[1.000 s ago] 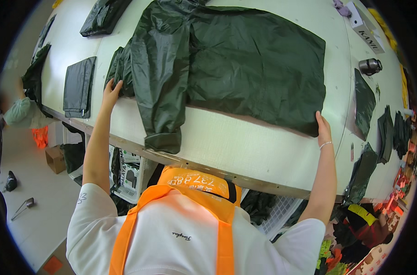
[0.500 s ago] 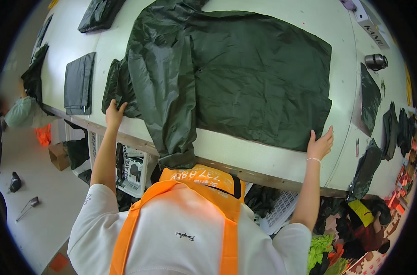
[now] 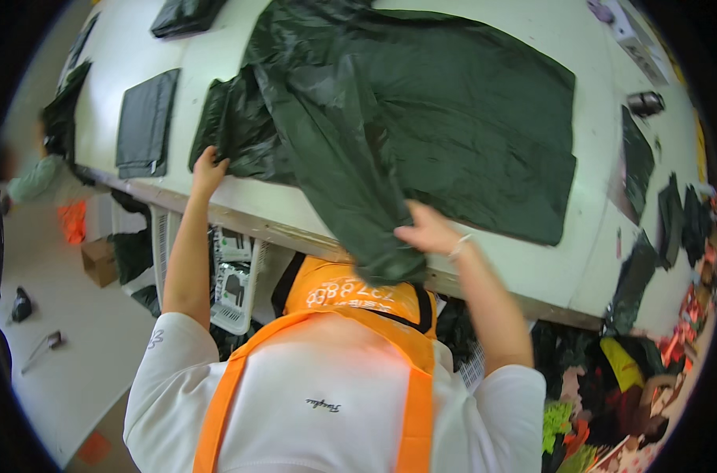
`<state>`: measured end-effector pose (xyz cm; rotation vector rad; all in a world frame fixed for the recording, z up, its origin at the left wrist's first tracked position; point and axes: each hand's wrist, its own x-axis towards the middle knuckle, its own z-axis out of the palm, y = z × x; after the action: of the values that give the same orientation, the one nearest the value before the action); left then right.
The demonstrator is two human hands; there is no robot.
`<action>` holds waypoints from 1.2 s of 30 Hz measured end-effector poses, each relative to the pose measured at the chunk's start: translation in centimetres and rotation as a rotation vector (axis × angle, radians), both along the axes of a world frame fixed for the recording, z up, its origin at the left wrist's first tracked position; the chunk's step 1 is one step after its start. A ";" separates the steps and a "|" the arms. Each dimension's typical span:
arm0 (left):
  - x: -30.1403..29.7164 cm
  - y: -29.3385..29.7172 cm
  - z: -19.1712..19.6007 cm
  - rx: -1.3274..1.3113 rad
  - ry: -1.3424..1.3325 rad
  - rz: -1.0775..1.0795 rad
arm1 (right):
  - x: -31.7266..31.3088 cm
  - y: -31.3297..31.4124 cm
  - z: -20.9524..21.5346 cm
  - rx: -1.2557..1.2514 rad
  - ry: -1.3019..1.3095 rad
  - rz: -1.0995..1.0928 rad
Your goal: The person folds a dark green jacket on a white table, smoothing and aligning the fabric before folding it into a compact rectangle. The person then places the folded jacket into a white plastic basket and retrieves another jacket to repeat the folding process.
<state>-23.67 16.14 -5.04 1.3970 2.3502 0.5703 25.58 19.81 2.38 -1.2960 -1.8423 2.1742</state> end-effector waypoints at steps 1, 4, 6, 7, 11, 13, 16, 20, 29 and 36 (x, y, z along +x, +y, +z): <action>-0.1 -0.2 0.4 -0.045 -0.038 0.014 | 3.0 2.9 2.7 -0.054 -0.254 0.088; -1.0 0.2 -0.7 -0.041 -0.037 -0.015 | 14.5 8.6 5.0 0.263 -0.615 0.106; -1.2 1.1 -1.2 -0.040 -0.059 -0.047 | 20.4 10.9 4.6 0.392 -0.901 -0.151; -0.6 1.4 -0.7 -0.059 -0.076 -0.021 | 20.5 11.5 4.8 0.451 -1.080 -0.208; -3.5 0.2 -0.3 -0.241 -0.270 -0.228 | 20.5 9.0 3.5 1.058 -1.030 -0.662; 0.8 0.9 5.2 -0.034 0.180 -0.522 | 21.9 5.9 2.4 0.992 -0.875 -0.971; 14.1 4.7 12.9 0.260 0.052 -0.641 | 22.1 0.3 -0.7 0.596 -0.591 -1.305; 26.8 8.3 9.5 0.168 0.344 -0.840 | 20.1 -0.5 -5.2 0.687 -0.482 -1.507; 26.1 14.5 0.8 0.133 0.436 -0.685 | 23.6 3.1 -0.1 1.044 -1.004 -0.830; 26.1 14.4 0.9 0.122 0.432 -0.679 | 22.2 0.3 -4.3 0.125 0.018 -1.881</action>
<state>2.45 30.53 -4.17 2.4118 1.9298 0.2258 47.83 20.11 -1.88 -1.6589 -0.1136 0.8734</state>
